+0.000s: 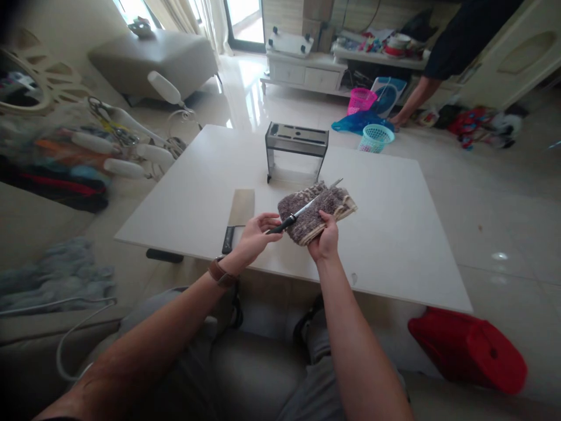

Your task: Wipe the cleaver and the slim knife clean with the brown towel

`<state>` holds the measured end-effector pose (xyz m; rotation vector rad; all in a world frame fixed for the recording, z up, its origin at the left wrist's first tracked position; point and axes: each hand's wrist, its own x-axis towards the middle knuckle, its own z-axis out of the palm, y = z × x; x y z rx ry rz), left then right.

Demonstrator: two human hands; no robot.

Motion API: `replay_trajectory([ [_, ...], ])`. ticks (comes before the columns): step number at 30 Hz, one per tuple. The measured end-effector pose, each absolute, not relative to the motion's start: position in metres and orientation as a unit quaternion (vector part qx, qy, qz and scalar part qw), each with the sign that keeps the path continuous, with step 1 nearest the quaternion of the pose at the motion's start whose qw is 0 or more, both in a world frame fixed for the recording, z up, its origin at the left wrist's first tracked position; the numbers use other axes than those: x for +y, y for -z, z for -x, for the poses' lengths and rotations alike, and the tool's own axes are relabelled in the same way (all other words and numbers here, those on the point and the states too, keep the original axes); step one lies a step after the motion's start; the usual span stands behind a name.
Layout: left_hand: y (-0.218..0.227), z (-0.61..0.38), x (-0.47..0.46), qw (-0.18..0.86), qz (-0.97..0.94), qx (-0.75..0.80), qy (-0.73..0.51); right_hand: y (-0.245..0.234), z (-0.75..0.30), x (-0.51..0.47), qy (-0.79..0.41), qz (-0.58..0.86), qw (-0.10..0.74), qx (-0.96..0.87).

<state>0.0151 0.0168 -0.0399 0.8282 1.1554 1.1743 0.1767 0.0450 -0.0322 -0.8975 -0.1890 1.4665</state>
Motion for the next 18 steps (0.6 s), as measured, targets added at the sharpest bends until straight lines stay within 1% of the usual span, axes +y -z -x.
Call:
replay_trajectory([
  [4,0.044,-0.004,0.019,0.617,-0.434,0.522,-0.398,0.038,-0.167,0.044,-0.651,0.419,0.626,-0.097],
  [6,0.045,-0.005,0.017,0.609,-0.466,0.530,-0.362,0.039,-0.163,0.041,-0.649,0.424,0.621,-0.116],
  [10,0.043,-0.009,0.009,0.524,-0.539,0.563,-0.344,0.036,-0.163,0.027,-0.662,0.400,0.614,-0.155],
  [13,0.042,-0.013,0.006,0.468,-0.565,0.591,-0.335,0.034,-0.170,0.020,-0.681,0.351,0.623,-0.159],
  [16,0.046,-0.021,0.007,0.454,-0.560,0.600,-0.345,0.036,-0.181,0.020,-0.713,0.312,0.612,-0.145],
  [18,0.050,-0.028,0.007,0.465,-0.552,0.595,-0.356,0.040,-0.189,0.023,-0.715,0.325,0.605,-0.130],
])
